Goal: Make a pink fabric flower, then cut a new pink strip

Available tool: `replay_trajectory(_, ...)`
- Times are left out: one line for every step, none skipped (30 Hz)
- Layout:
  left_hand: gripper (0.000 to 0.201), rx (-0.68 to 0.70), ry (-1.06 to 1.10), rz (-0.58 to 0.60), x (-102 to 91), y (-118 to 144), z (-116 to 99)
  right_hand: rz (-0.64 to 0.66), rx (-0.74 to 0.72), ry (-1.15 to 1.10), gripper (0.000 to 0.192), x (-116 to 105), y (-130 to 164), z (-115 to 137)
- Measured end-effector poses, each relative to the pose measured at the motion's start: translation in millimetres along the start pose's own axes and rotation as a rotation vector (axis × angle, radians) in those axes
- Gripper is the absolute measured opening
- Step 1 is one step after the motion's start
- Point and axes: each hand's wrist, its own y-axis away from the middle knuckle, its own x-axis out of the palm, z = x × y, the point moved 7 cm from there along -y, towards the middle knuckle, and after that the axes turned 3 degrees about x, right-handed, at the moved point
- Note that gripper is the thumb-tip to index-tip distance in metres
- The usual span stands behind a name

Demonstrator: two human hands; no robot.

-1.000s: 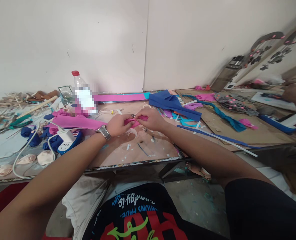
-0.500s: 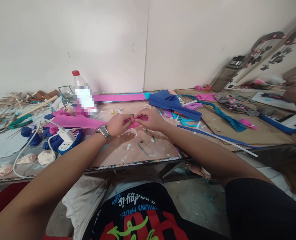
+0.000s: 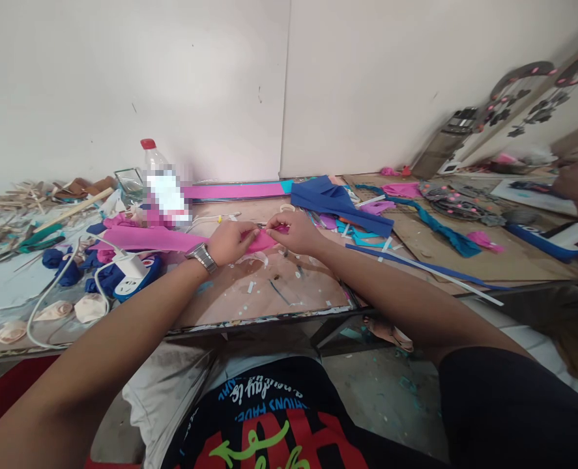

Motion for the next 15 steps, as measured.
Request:
replay_trajectory(0.041,-0.012,-0.01,-0.005,-0.6,-0.2,1.6,-0.004,0.007,-0.002,0.009,-0.6,-0.2,-1.4)
replay_trajectory(0.042,-0.025,-0.017,-0.009,-1.3,-0.4,3.0,-0.007,0.013,-0.004,0.009,-1.2,-0.5,-2.7)
replay_trajectory(0.042,-0.036,-0.018,-0.013,-2.0,-0.6,4.1,-0.008,0.017,-0.006,0.01,-1.7,-0.7,-3.6)
replay_trajectory(0.041,-0.045,-0.014,-0.018,-2.8,-0.6,4.8,-0.007,0.021,-0.007,0.01,-2.0,-0.9,-4.4)
replay_trajectory(0.041,-0.053,-0.009,-0.023,-3.6,-0.6,5.4,-0.007,0.024,-0.008,0.01,-2.3,-1.0,-5.1)
replay_trajectory(0.041,-0.06,-0.002,-0.029,-4.5,-0.4,5.8,-0.009,0.027,-0.007,0.01,-2.7,-1.1,-5.6)
replay_trajectory(0.04,-0.067,0.007,-0.034,-5.1,-0.2,6.1,-0.012,0.031,-0.007,0.01,-3.0,-1.1,-6.1)
replay_trajectory(0.039,-0.074,0.02,-0.037,-5.6,0.1,6.3,-0.014,0.036,-0.009,0.01,-3.1,-1.1,-6.6)
replay_trajectory(0.037,-0.078,0.036,-0.036,-5.7,0.3,6.4,-0.016,0.041,-0.014,0.01,-3.1,-1.0,-7.0)
replay_trajectory(0.036,-0.079,0.055,-0.031,-5.3,0.6,6.0,-0.018,0.046,-0.02,0.01,-2.9,-0.8,-7.2)
replay_trajectory(0.034,-0.075,0.073,-0.023,-4.6,0.7,5.2,-0.018,0.049,-0.025,0.01,-2.5,-0.6,-7.2)
replay_trajectory(0.033,-0.067,0.09,-0.011,-3.6,0.8,4.0,-0.016,0.051,-0.031,0.011,-1.7,-0.4,-6.9)
replay_trajectory(0.033,-0.058,0.103,0.002,-2.3,0.8,2.7,-0.013,0.051,-0.037,0.012,-0.9,-0.2,-6.5)
replay_trajectory(0.034,-0.048,0.113,0.012,-1.2,0.8,1.4,-0.01,0.049,-0.041,0.012,0.0,0.1,-5.8)
replay_trajectory(0.036,-0.039,0.121,0.019,-0.2,0.7,0.2,-0.007,0.045,-0.045,0.013,0.9,0.4,-5.0)
